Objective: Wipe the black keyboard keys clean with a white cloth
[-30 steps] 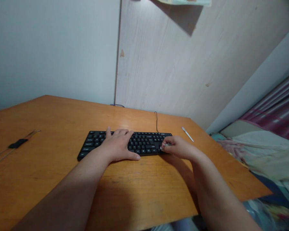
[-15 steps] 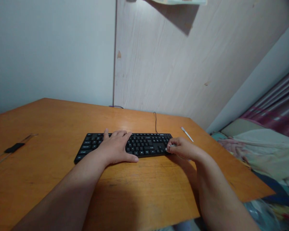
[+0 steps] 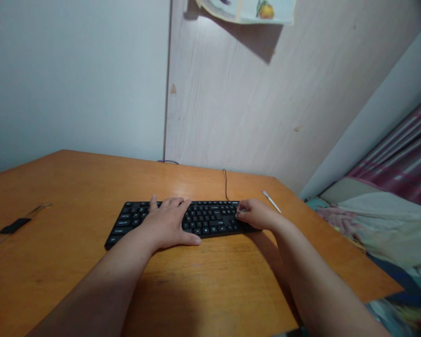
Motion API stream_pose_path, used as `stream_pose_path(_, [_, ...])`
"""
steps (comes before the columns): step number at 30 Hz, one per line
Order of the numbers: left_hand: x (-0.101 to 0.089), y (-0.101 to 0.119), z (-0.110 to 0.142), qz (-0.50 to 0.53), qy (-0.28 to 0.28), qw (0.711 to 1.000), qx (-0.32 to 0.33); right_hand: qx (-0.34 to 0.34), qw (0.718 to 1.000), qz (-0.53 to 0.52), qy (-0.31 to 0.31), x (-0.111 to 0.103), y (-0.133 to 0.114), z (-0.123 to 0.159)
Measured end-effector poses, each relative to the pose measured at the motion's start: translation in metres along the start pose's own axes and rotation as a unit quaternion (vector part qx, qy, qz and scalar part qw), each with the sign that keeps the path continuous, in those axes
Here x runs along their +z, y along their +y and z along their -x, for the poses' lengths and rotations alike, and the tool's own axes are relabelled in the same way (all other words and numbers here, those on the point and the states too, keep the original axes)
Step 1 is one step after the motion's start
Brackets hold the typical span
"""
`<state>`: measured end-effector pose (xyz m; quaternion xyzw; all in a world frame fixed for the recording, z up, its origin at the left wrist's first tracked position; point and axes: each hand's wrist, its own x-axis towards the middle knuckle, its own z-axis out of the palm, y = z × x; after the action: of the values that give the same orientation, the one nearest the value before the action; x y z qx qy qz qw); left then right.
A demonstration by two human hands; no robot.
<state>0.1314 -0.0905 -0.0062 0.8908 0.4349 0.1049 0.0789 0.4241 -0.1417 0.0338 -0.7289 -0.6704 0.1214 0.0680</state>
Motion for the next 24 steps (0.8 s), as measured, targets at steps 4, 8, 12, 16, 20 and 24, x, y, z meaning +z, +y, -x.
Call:
stream_pose_path(4, [0.001, 0.000, 0.000, -0.001, 0.005, 1.000, 0.002, 0.010, 1.000, -0.015, -0.002, -0.003, 0.001, -0.012])
stream_pose_path(8, [0.000, 0.001, 0.001, 0.004, 0.006, 1.000, 0.000, 0.012, 1.000, -0.010, 0.018, -0.003, 0.005, -0.026])
stream_pose_path(12, [-0.001, 0.001, 0.001, 0.009, -0.001, 1.000, -0.002, 0.016, 0.999, 0.003, 0.045, -0.001, 0.007, -0.041])
stream_pose_path(16, [-0.001, 0.001, 0.001, 0.008, -0.004, 1.000, 0.001, 0.047, 0.995, 0.018, 0.081, -0.003, 0.007, -0.051])
stream_pose_path(20, [-0.002, 0.002, 0.001, 0.003, -0.007, 1.000, -0.001, 0.045, 0.997, 0.021, 0.062, -0.006, 0.010, -0.049])
stream_pose_path(24, [-0.003, 0.002, 0.001, -0.001, -0.007, 1.000, -0.002, 0.033, 0.998, 0.015, 0.049, -0.006, 0.016, -0.038])
